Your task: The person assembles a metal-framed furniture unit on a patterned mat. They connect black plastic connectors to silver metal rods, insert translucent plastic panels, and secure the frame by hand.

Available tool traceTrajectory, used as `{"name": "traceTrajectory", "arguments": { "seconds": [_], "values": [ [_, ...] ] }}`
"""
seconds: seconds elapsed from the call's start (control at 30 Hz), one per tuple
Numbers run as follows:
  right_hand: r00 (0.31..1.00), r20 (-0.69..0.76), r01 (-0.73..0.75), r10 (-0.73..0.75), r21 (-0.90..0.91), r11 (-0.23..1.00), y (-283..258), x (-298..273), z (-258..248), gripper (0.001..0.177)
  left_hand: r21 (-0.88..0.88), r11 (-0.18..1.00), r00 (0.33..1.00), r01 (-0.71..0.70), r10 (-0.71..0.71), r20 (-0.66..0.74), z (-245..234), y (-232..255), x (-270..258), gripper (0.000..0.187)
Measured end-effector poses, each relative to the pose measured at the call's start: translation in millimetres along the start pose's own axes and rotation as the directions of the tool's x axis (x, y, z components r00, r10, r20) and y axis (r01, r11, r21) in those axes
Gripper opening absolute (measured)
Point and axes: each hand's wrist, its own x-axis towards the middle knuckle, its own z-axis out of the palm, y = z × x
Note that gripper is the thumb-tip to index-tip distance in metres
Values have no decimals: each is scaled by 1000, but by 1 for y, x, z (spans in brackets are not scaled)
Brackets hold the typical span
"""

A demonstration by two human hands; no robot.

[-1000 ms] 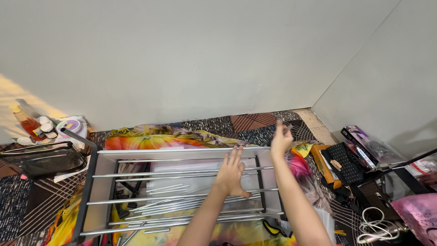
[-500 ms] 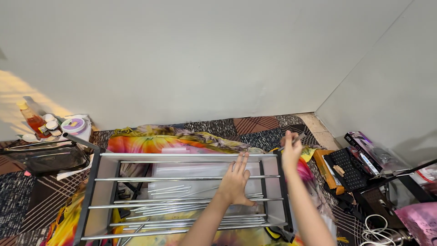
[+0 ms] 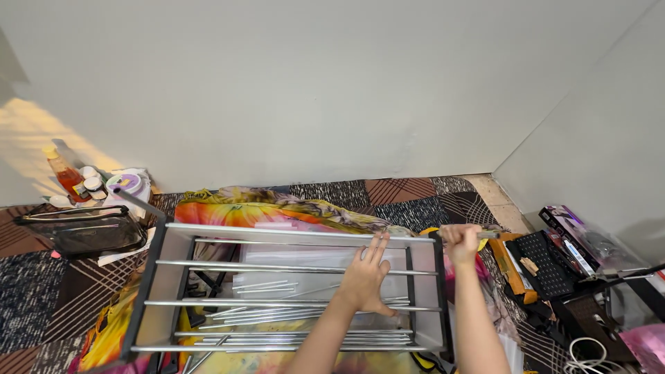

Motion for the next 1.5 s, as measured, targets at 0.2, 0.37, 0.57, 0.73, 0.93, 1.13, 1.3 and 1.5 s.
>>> {"name": "traceTrajectory", "arguments": {
  "seconds": [0.2, 0.37, 0.57, 0.73, 0.93, 1.13, 1.3, 1.5],
  "values": [
    [955, -206, -221, 215, -7, 975, -41, 46, -1, 45, 39, 998, 993, 52, -56, 100, 3, -21, 19, 107],
    [950, 3, -312, 313, 51, 949, -50, 66, 18, 48, 85, 991, 978, 101, -114, 173, 11, -31, 31, 120],
    [934, -3, -357, 358, -58, 932, -36, 58, 72, 41, -193, 939, 956, 284, -294, -23, 35, -38, 38, 86],
    [899, -62, -438, 434, -106, 893, -34, 45, 122, 29, -682, 664, 815, 307, -554, -172, 39, -27, 51, 63],
    [856, -52, -515, 514, -19, 857, -31, 30, 164, 37, -980, -34, 774, -195, -619, -133, 14, -29, 63, 33],
    [886, -124, -433, 446, 121, 893, -25, 25, 181, 23, -961, 118, 676, -250, -689, -260, -46, -48, 10, 22],
    [871, -34, -479, 490, 157, 864, -10, 20, 211, 16, -933, 247, 593, -262, -721, -357, -110, -68, -54, 22],
    [802, 131, -597, 583, 194, 778, 34, -17, 275, 18, -893, 360, 446, -270, -776, -447, -146, -79, -136, 23]
  ]
}}
